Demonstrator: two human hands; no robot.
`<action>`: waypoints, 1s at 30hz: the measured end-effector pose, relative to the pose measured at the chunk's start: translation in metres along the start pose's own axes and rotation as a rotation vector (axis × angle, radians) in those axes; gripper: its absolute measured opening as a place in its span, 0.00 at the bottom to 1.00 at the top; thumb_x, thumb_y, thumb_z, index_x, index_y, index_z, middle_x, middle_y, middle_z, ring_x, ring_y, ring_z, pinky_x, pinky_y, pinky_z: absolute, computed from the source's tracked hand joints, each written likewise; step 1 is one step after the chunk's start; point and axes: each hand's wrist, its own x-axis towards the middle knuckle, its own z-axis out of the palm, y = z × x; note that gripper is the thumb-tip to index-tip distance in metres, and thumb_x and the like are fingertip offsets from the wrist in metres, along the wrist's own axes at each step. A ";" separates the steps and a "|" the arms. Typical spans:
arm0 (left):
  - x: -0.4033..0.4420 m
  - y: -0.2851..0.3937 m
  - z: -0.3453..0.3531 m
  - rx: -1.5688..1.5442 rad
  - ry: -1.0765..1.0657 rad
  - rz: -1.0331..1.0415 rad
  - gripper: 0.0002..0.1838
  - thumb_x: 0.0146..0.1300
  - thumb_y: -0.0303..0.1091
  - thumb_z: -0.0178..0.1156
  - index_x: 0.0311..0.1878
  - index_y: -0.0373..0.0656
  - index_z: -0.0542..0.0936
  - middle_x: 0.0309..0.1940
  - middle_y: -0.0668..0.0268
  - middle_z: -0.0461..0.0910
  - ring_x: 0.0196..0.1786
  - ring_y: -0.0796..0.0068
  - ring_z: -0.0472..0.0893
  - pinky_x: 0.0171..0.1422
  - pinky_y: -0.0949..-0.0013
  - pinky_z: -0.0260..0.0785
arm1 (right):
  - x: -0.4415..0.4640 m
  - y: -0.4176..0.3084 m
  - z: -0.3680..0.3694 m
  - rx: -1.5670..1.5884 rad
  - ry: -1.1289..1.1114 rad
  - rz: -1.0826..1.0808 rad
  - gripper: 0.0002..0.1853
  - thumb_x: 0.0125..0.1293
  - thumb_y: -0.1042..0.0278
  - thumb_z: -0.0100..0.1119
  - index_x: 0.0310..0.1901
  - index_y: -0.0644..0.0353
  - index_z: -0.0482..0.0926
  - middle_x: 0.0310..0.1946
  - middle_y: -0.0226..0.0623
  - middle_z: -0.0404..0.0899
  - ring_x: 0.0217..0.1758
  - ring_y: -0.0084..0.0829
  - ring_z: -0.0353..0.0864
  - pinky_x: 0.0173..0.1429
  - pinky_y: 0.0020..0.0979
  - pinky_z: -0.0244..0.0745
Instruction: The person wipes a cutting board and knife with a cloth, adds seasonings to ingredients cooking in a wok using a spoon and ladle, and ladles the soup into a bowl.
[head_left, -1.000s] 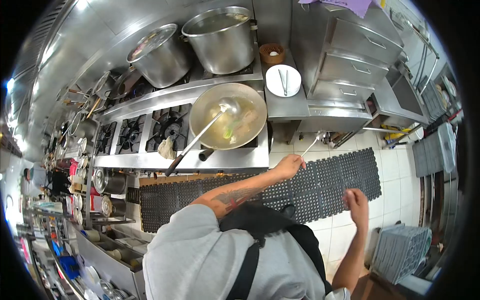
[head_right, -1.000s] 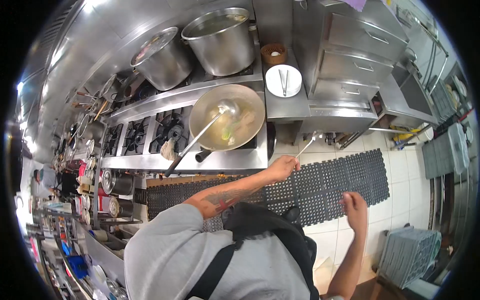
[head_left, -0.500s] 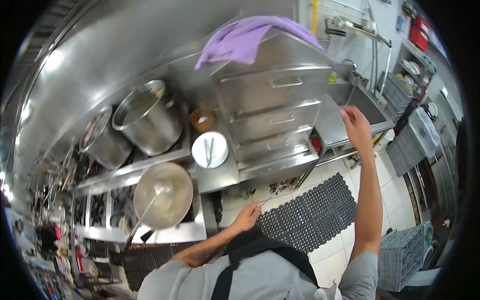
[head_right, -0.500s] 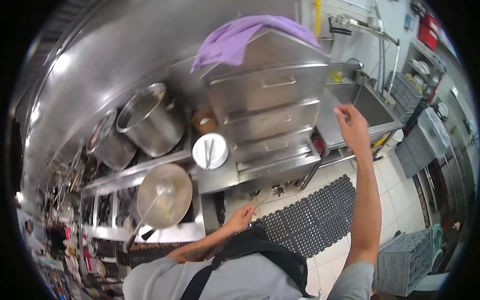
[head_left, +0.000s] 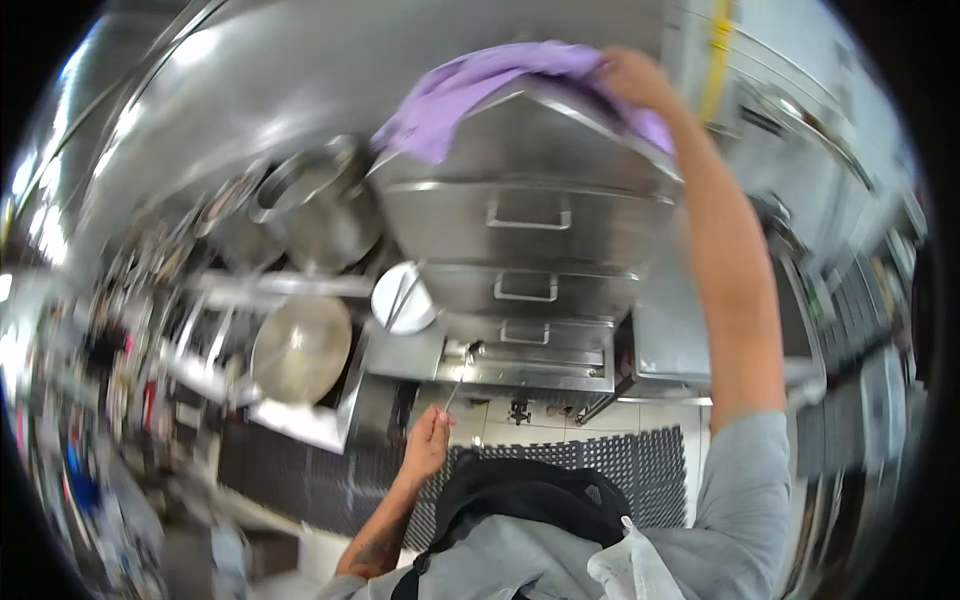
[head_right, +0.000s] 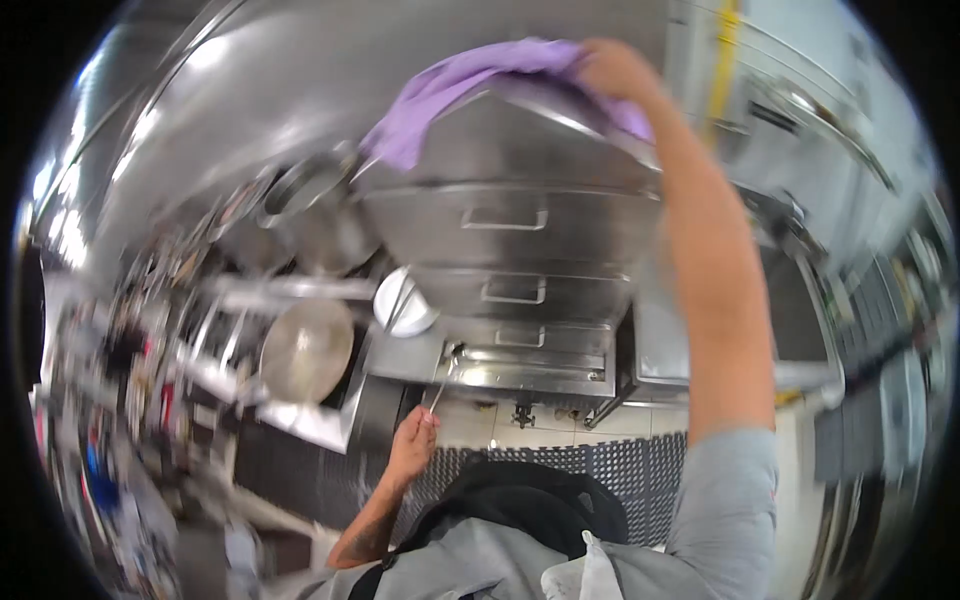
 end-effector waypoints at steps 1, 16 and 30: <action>-0.015 -0.001 0.012 -0.009 0.116 0.005 0.14 0.80 0.39 0.46 0.39 0.42 0.74 0.17 0.76 0.62 0.20 0.85 0.61 0.24 0.72 0.55 | 0.017 0.027 0.010 0.003 0.226 -0.053 0.20 0.68 0.58 0.54 0.56 0.61 0.80 0.54 0.52 0.82 0.57 0.50 0.80 0.66 0.43 0.72; -0.187 0.057 0.086 -0.592 0.567 0.309 0.12 0.82 0.38 0.42 0.44 0.42 0.70 0.19 0.77 0.57 0.18 0.86 0.54 0.22 0.76 0.49 | -0.335 -0.180 -0.017 1.616 0.707 0.249 0.24 0.75 0.63 0.55 0.68 0.64 0.69 0.63 0.42 0.75 0.62 0.42 0.77 0.63 0.46 0.74; -0.282 0.052 0.082 -0.813 0.715 0.137 0.11 0.82 0.41 0.44 0.40 0.49 0.68 0.16 0.79 0.53 0.14 0.86 0.50 0.19 0.75 0.44 | -0.459 -0.528 0.087 2.192 -0.656 0.824 0.13 0.66 0.72 0.61 0.51 0.66 0.81 0.43 0.44 0.86 0.44 0.41 0.87 0.49 0.39 0.81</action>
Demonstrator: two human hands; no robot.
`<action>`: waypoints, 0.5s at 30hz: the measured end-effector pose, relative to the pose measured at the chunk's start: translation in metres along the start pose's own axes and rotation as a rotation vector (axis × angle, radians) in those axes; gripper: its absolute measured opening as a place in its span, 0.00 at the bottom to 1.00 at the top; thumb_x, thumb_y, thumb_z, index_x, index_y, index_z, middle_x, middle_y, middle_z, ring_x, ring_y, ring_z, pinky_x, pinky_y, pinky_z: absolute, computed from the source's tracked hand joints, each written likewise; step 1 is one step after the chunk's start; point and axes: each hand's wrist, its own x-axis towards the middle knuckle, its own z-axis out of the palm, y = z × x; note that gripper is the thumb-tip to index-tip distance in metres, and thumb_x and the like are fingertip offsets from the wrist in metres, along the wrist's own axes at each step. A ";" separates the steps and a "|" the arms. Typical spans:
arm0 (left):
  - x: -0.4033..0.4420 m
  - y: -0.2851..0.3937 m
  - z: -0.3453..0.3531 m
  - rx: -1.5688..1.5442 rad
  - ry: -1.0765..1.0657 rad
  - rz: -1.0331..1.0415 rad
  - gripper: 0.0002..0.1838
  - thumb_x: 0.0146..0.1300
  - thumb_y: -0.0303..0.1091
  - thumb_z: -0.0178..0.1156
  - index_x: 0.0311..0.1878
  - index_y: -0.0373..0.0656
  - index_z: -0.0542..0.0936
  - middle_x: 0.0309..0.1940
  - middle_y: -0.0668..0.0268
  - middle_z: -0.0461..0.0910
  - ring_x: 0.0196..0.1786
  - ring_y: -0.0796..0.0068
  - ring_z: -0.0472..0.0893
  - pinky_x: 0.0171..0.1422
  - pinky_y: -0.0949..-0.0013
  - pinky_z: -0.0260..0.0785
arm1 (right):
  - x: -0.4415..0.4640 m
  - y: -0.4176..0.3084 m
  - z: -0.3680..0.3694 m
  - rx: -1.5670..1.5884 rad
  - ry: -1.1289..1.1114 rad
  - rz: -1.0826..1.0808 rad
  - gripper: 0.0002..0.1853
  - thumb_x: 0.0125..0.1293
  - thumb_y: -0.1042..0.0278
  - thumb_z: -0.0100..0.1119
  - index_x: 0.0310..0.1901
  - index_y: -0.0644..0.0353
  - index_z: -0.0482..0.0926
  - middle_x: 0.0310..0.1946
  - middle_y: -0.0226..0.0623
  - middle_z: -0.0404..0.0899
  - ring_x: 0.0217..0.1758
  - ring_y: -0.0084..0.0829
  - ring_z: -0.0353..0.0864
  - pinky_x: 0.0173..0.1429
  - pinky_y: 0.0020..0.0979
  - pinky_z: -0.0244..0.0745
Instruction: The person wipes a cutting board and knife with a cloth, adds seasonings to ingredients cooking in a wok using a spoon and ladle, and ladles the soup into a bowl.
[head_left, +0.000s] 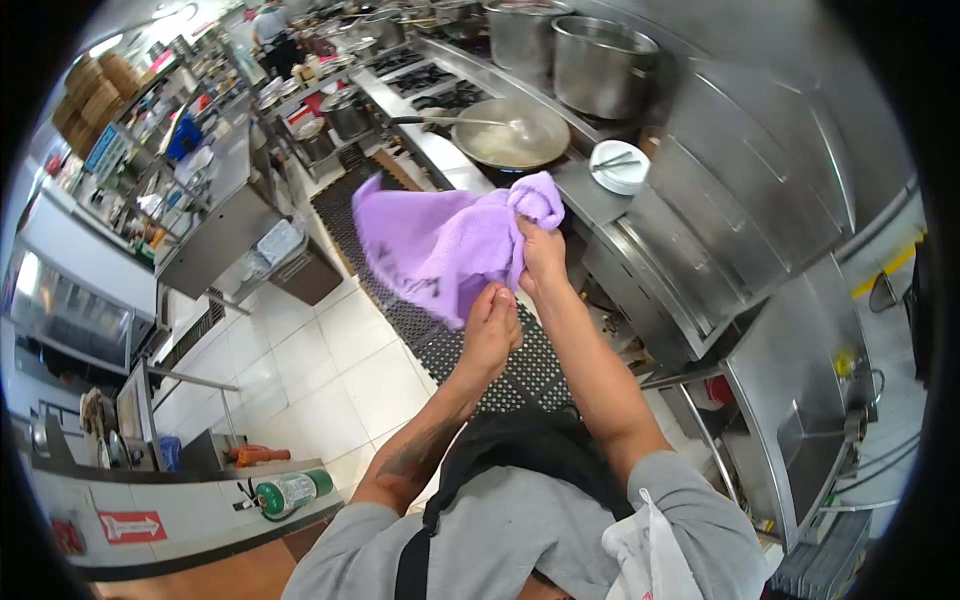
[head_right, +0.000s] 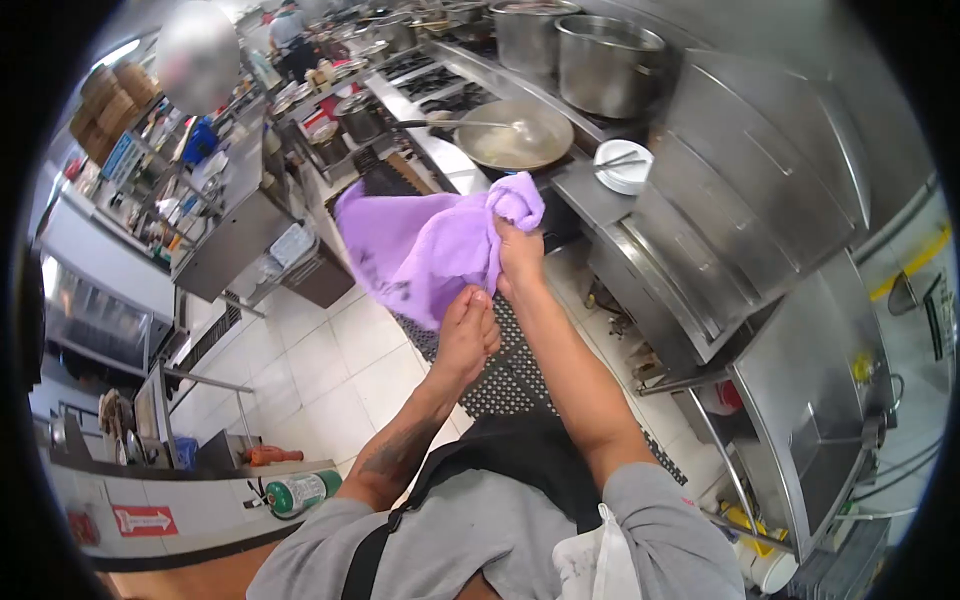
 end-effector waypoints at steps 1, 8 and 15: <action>0.000 0.005 -0.006 0.033 -0.001 0.050 0.12 0.82 0.40 0.44 0.39 0.49 0.68 0.15 0.79 0.52 0.14 0.86 0.50 0.18 0.75 0.43 | 0.002 0.006 0.003 -0.004 -0.015 0.012 0.13 0.66 0.72 0.61 0.51 0.66 0.81 0.43 0.44 0.86 0.44 0.41 0.87 0.49 0.39 0.81; -0.020 0.041 -0.047 -0.028 -0.010 -0.040 0.13 0.81 0.39 0.45 0.38 0.46 0.69 0.14 0.79 0.52 0.13 0.87 0.50 0.17 0.75 0.43 | 0.020 -0.001 -0.001 -1.096 -0.255 -0.737 0.18 0.60 0.61 0.68 0.45 0.68 0.83 0.36 0.57 0.85 0.45 0.52 0.86 0.48 0.40 0.80; -0.028 0.012 -0.051 0.059 -0.033 -0.011 0.13 0.82 0.38 0.42 0.38 0.45 0.68 0.14 0.79 0.51 0.13 0.87 0.49 0.17 0.75 0.44 | 0.005 -0.047 -0.013 -1.540 -0.551 -0.729 0.16 0.58 0.66 0.65 0.44 0.68 0.81 0.40 0.64 0.82 0.44 0.61 0.83 0.48 0.51 0.78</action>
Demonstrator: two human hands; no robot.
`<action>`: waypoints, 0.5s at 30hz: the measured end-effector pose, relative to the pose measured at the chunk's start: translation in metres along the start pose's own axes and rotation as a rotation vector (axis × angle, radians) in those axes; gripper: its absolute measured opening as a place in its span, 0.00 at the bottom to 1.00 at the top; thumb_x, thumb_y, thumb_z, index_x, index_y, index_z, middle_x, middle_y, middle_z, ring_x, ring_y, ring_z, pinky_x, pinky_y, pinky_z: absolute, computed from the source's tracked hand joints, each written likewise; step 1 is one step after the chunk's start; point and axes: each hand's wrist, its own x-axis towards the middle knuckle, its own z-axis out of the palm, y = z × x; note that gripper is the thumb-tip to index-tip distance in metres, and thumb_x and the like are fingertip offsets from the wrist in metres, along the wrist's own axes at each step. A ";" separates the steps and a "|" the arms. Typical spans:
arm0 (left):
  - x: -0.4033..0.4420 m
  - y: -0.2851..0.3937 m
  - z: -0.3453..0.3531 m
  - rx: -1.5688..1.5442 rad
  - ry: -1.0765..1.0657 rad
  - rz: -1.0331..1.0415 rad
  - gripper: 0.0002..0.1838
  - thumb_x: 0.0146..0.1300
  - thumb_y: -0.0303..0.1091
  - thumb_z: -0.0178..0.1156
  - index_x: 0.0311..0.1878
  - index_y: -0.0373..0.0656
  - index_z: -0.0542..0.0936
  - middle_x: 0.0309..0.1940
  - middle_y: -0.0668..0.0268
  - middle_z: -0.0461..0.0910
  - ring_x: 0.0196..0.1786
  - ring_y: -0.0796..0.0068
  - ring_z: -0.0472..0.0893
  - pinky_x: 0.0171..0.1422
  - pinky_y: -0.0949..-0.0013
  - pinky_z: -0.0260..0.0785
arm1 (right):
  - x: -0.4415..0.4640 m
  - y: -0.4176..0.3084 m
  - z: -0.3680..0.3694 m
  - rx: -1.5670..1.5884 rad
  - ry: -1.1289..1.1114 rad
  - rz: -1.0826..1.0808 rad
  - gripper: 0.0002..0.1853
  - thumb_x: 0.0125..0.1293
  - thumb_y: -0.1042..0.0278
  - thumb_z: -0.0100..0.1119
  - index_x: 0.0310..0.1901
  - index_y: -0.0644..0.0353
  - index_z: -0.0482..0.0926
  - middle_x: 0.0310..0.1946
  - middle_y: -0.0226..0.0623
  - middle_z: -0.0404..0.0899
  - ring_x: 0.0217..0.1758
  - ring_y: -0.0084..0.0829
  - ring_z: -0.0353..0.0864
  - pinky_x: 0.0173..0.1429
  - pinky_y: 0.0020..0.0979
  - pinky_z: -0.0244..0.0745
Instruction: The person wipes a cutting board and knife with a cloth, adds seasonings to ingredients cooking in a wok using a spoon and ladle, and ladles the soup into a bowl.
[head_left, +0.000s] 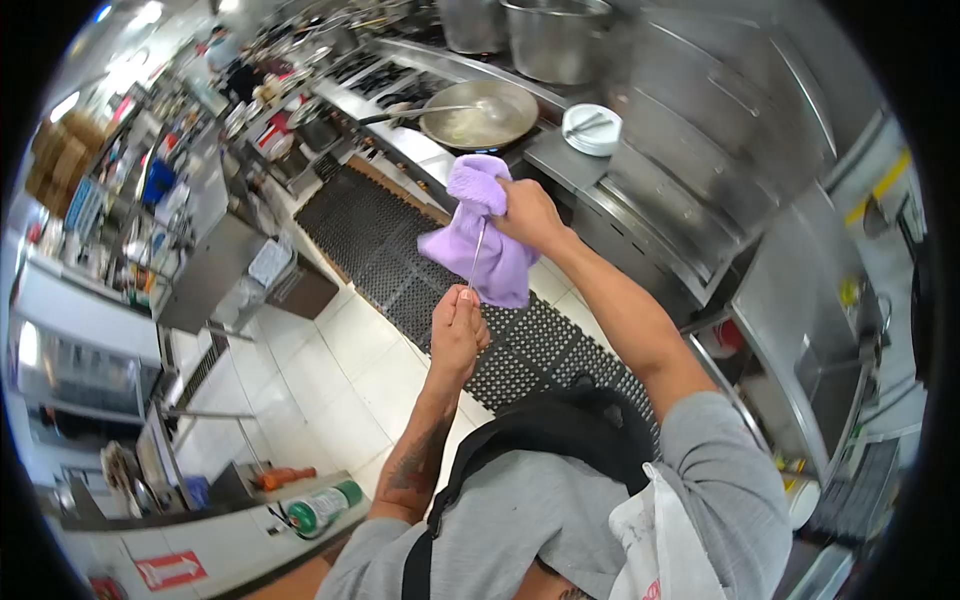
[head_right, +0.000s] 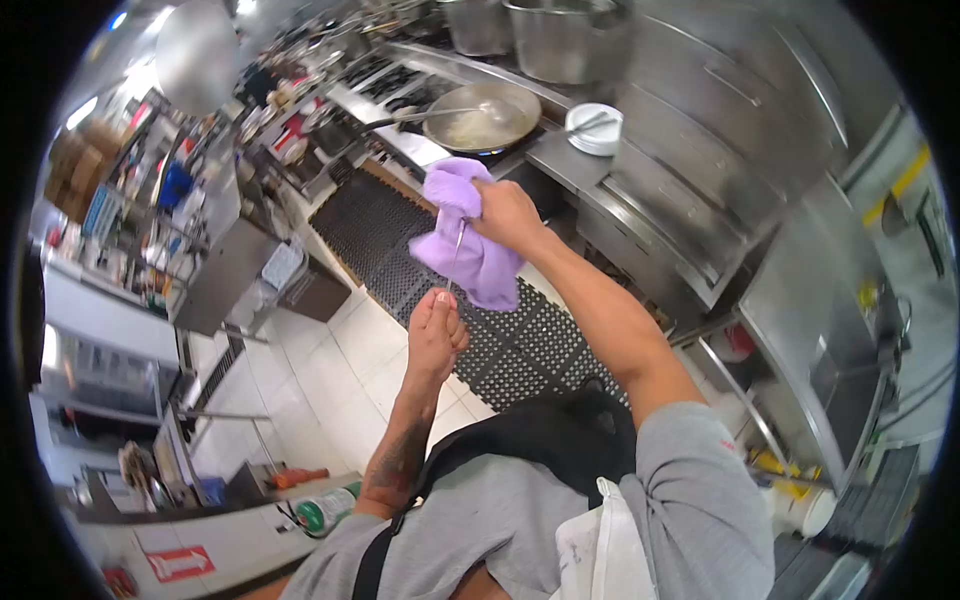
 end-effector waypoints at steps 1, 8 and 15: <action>0.000 -0.002 0.004 0.040 0.000 0.045 0.13 0.82 0.38 0.42 0.38 0.45 0.68 0.14 0.79 0.51 0.14 0.87 0.48 0.18 0.75 0.43 | -0.003 0.014 0.001 -0.001 0.028 0.032 0.16 0.58 0.66 0.65 0.44 0.68 0.81 0.40 0.64 0.82 0.44 0.61 0.83 0.48 0.51 0.78; 0.005 0.012 0.033 0.061 -0.048 0.084 0.13 0.82 0.38 0.41 0.39 0.45 0.68 0.14 0.79 0.52 0.14 0.88 0.49 0.19 0.75 0.45 | -0.011 0.043 -0.082 1.163 0.412 0.631 0.21 0.68 0.60 0.69 0.56 0.64 0.79 0.49 0.37 0.85 0.47 0.31 0.85 0.53 0.36 0.80; 0.033 -0.031 0.094 0.269 -0.114 0.098 0.14 0.82 0.38 0.42 0.37 0.46 0.68 0.14 0.80 0.52 0.13 0.89 0.49 0.17 0.75 0.43 | -0.047 0.057 -0.080 1.013 0.326 0.447 0.20 0.66 0.64 0.68 0.56 0.65 0.80 0.51 0.34 0.85 0.48 0.35 0.86 0.54 0.39 0.81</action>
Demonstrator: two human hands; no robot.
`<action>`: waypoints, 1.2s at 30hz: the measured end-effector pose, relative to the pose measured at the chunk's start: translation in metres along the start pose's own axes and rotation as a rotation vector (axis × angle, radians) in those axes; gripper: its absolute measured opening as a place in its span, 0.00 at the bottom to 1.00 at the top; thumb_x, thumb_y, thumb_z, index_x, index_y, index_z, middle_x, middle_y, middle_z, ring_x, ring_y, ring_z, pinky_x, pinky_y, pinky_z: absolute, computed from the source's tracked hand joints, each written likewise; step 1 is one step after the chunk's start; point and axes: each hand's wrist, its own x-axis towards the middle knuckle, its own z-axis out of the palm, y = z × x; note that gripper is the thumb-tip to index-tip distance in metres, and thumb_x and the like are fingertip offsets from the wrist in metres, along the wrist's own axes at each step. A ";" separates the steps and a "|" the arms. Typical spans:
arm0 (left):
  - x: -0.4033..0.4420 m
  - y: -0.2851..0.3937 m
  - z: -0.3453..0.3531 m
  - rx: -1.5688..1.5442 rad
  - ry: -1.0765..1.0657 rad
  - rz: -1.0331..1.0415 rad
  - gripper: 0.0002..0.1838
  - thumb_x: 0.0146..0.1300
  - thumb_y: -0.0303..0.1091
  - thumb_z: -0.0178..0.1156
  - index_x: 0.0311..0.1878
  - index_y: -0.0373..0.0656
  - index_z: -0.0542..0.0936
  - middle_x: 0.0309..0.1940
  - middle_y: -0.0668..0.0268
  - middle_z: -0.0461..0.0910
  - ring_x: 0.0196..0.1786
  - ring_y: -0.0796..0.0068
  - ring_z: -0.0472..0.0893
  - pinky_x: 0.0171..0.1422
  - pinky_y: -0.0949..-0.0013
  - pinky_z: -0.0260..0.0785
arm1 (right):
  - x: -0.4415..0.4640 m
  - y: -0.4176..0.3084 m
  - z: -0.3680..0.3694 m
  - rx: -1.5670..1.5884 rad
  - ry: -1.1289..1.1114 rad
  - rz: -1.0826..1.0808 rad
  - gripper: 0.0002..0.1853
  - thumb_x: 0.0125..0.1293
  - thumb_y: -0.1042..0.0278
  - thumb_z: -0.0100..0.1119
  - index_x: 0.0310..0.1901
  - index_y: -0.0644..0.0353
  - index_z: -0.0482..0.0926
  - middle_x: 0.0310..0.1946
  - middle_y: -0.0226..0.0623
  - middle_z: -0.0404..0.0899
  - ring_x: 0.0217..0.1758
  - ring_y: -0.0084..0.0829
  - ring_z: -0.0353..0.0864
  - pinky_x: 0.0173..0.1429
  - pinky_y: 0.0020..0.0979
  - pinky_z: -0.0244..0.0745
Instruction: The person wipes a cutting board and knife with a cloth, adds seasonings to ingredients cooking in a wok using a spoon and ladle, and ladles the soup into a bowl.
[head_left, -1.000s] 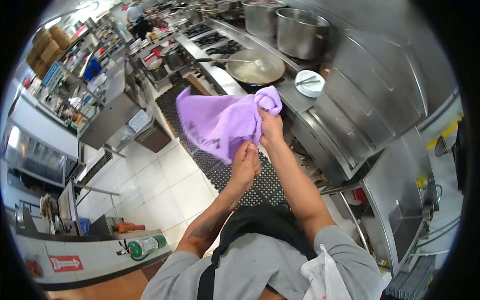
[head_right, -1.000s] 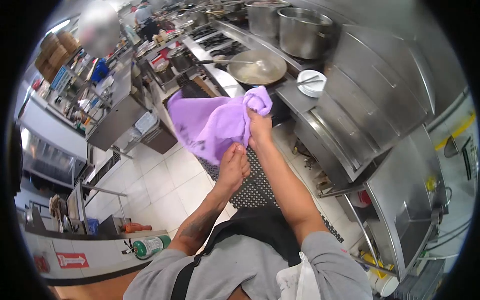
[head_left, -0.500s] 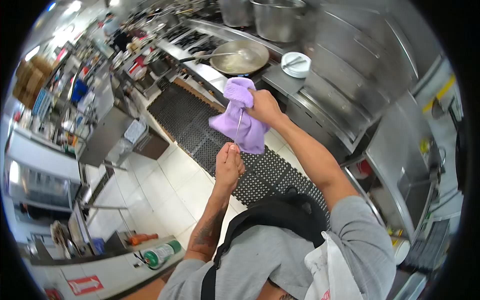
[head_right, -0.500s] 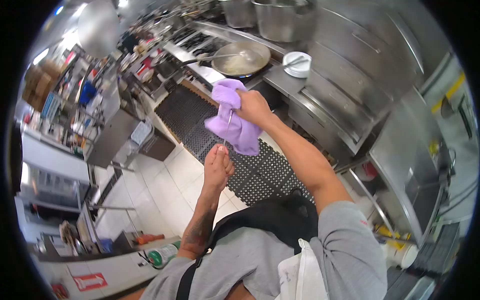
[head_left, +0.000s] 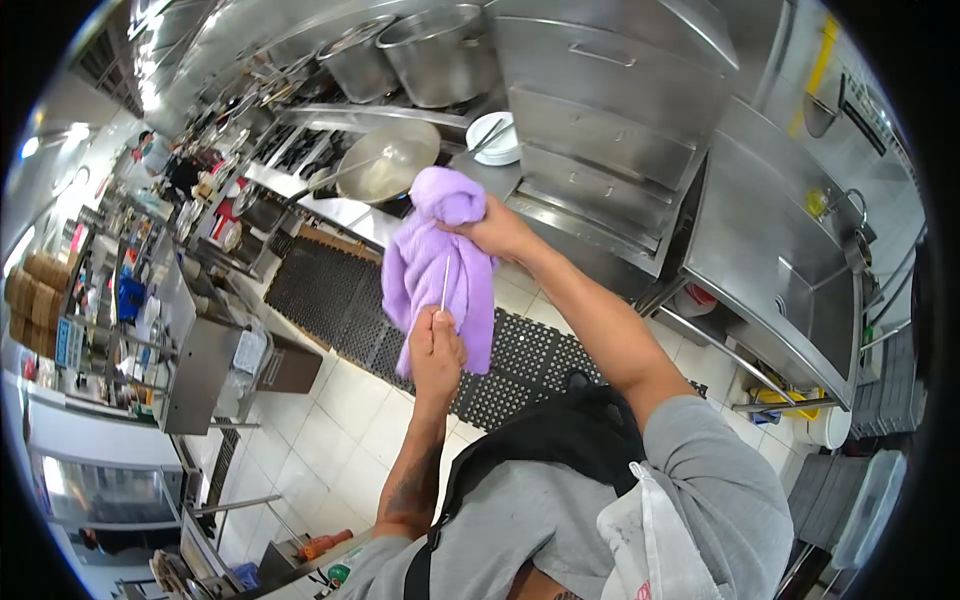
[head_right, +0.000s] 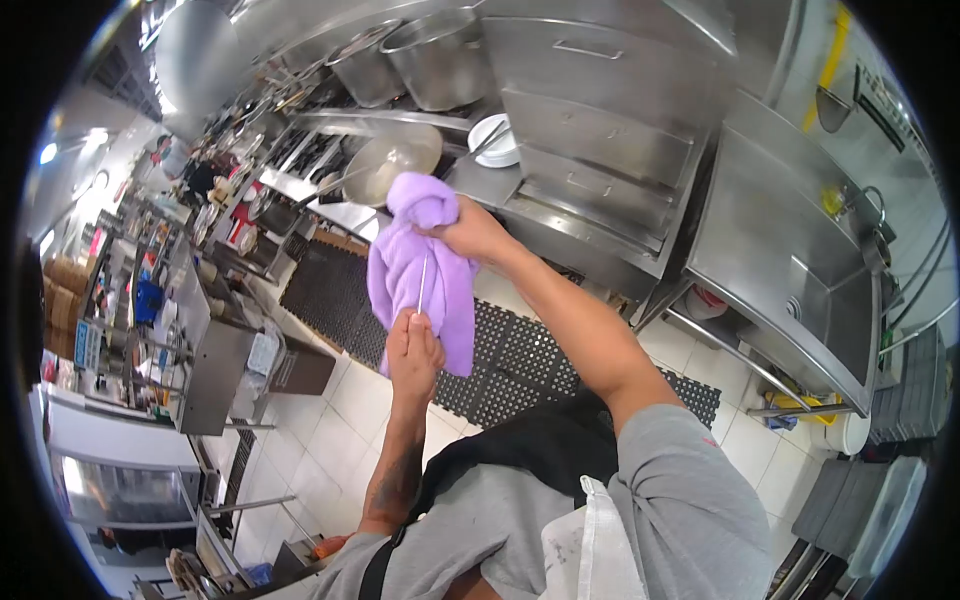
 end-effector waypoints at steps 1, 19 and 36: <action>0.003 0.000 0.008 0.019 -0.007 0.020 0.14 0.82 0.38 0.43 0.37 0.45 0.68 0.15 0.80 0.53 0.14 0.90 0.51 0.17 0.76 0.44 | 0.006 -0.016 -0.020 -0.443 -0.087 -0.081 0.21 0.66 0.64 0.68 0.57 0.66 0.79 0.53 0.34 0.84 0.50 0.35 0.85 0.56 0.38 0.79; 0.061 0.018 0.108 0.235 -0.037 0.173 0.17 0.79 0.46 0.50 0.34 0.48 0.68 0.16 0.81 0.56 0.15 0.90 0.55 0.18 0.78 0.50 | -0.016 -0.131 -0.188 -0.575 0.223 0.140 0.27 0.68 0.46 0.62 0.55 0.63 0.80 0.49 0.53 0.84 0.53 0.42 0.85 0.59 0.42 0.76; 0.254 0.170 0.150 0.296 0.500 1.008 0.20 0.79 0.47 0.47 0.37 0.41 0.70 0.31 0.69 0.67 0.38 0.75 0.70 0.49 0.67 0.67 | 0.002 -0.436 -0.239 -1.446 -0.114 -0.405 0.20 0.56 0.73 0.73 0.51 0.65 0.83 0.41 0.33 0.87 0.45 0.24 0.82 0.54 0.29 0.76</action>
